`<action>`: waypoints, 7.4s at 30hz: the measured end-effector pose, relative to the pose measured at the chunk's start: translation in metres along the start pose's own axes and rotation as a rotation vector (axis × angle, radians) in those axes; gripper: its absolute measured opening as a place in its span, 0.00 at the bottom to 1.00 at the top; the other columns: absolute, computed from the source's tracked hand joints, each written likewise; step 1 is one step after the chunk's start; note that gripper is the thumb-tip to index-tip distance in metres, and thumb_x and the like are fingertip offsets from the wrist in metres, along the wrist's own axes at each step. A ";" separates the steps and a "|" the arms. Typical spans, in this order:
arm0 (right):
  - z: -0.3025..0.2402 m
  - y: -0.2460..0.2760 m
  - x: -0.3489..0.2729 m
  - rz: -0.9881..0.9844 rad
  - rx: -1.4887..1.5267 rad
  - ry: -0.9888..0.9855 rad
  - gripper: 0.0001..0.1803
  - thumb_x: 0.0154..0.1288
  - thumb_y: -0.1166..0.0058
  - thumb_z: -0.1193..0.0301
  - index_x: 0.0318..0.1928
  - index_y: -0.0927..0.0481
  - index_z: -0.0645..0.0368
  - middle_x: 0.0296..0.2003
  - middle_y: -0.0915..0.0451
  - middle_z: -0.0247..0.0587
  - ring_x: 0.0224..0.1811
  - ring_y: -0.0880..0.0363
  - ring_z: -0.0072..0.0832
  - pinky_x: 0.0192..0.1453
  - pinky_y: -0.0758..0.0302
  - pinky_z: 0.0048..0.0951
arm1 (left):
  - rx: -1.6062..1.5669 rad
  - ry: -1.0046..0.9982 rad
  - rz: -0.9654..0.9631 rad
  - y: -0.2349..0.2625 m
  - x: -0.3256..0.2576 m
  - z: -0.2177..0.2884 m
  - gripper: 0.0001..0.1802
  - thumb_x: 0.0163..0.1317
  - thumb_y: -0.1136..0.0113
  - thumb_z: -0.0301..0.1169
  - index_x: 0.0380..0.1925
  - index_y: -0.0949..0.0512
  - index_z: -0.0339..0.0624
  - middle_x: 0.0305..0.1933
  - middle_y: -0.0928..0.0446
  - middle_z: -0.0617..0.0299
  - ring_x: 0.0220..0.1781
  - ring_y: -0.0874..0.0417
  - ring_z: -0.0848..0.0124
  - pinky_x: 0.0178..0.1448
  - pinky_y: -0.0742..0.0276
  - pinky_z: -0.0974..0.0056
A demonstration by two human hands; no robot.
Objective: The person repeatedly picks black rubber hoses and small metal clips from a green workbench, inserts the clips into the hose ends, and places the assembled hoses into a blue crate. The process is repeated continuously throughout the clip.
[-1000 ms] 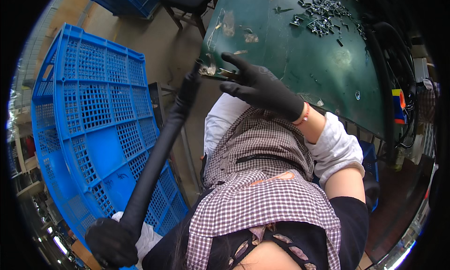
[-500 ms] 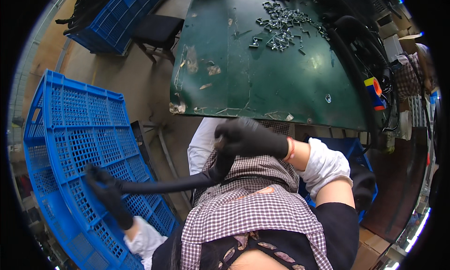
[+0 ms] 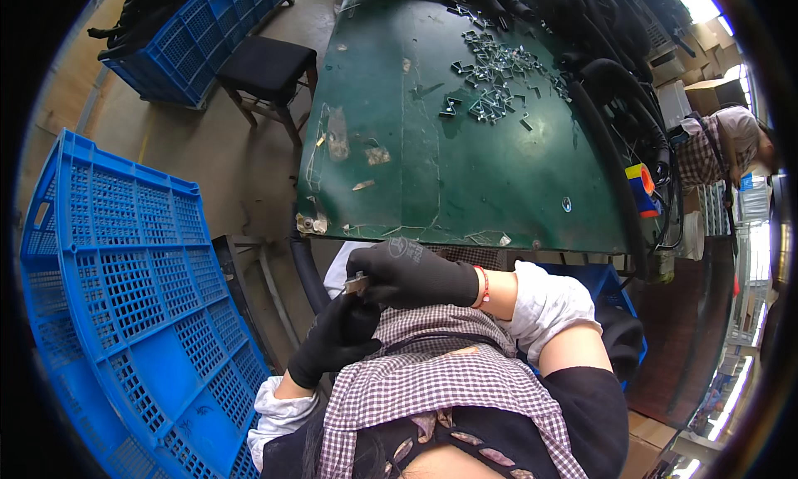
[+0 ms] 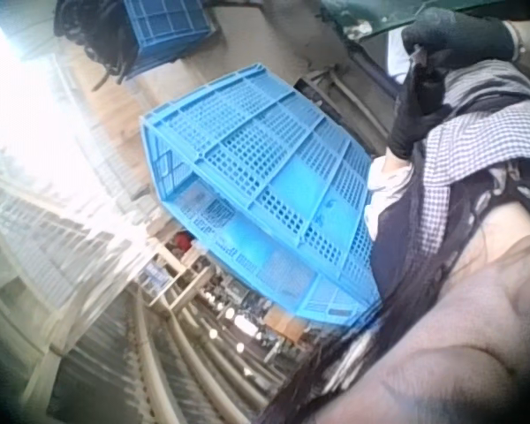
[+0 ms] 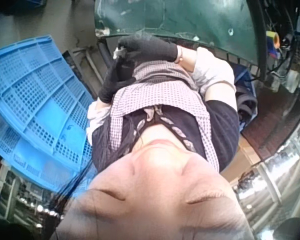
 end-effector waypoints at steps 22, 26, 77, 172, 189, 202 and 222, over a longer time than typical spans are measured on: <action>0.167 0.240 -0.058 0.659 -0.809 -0.478 0.17 0.58 0.37 0.59 0.46 0.16 0.52 0.39 0.16 0.45 0.44 0.18 0.44 0.47 0.22 0.41 | -0.257 0.097 0.245 -0.001 0.005 -0.002 0.39 0.40 0.22 0.21 0.54 0.31 0.42 0.55 0.28 0.56 0.58 0.26 0.66 0.62 0.31 0.61; 0.166 0.235 -0.059 0.606 -0.752 -0.440 0.14 0.60 0.42 0.61 0.44 0.18 0.53 0.37 0.18 0.45 0.41 0.19 0.46 0.45 0.23 0.43 | -0.094 -0.086 0.296 0.004 0.015 0.019 0.42 0.45 0.24 0.26 0.61 0.34 0.41 0.59 0.29 0.53 0.61 0.26 0.64 0.65 0.32 0.59; -0.009 -0.012 -0.049 0.113 0.422 -0.359 0.13 0.62 0.36 0.68 0.35 0.24 0.65 0.25 0.26 0.33 0.28 0.31 0.17 0.31 0.31 0.26 | 0.614 -0.253 0.441 -0.018 0.014 0.077 0.18 0.54 0.29 0.32 0.44 0.21 0.43 0.46 0.25 0.45 0.41 0.20 0.56 0.42 0.23 0.57; -0.029 -0.005 -0.056 -0.675 -0.742 0.146 0.05 0.58 0.45 0.66 0.29 0.23 0.53 0.20 0.25 0.35 0.22 0.20 0.34 0.23 0.24 0.36 | 0.043 -0.159 0.076 -0.061 -0.010 0.016 0.28 0.56 0.31 0.23 0.58 0.26 0.35 0.38 0.19 0.51 0.40 0.13 0.64 0.41 0.16 0.64; 0.000 0.000 -0.071 -0.568 -0.413 -0.012 0.07 0.58 0.44 0.65 0.28 0.18 0.54 0.24 0.20 0.42 0.27 0.18 0.41 0.32 0.22 0.41 | 0.078 -0.060 -0.043 -0.068 -0.002 0.019 0.29 0.54 0.27 0.29 0.55 0.24 0.32 0.43 0.18 0.49 0.40 0.14 0.63 0.42 0.18 0.64; 0.015 -0.009 -0.084 -0.510 0.005 -0.227 0.12 0.61 0.40 0.67 0.23 0.23 0.59 0.16 0.28 0.46 0.20 0.24 0.45 0.25 0.31 0.41 | -0.029 -0.079 -0.005 -0.070 -0.005 0.023 0.27 0.53 0.27 0.27 0.52 0.23 0.29 0.43 0.18 0.48 0.42 0.15 0.64 0.45 0.20 0.66; -0.015 0.000 -0.070 -0.481 -0.741 0.306 0.12 0.57 0.41 0.61 0.35 0.22 0.54 0.25 0.23 0.37 0.27 0.18 0.37 0.27 0.23 0.38 | -0.148 0.238 0.020 -0.060 -0.005 0.027 0.26 0.56 0.31 0.27 0.55 0.24 0.29 0.43 0.19 0.55 0.41 0.19 0.73 0.46 0.24 0.68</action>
Point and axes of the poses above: each hand's wrist, its own x-axis towards the middle knuckle, its own y-axis out of the back of the hand, z = x × y, the point moved 5 cm from there along x, towards the middle knuckle
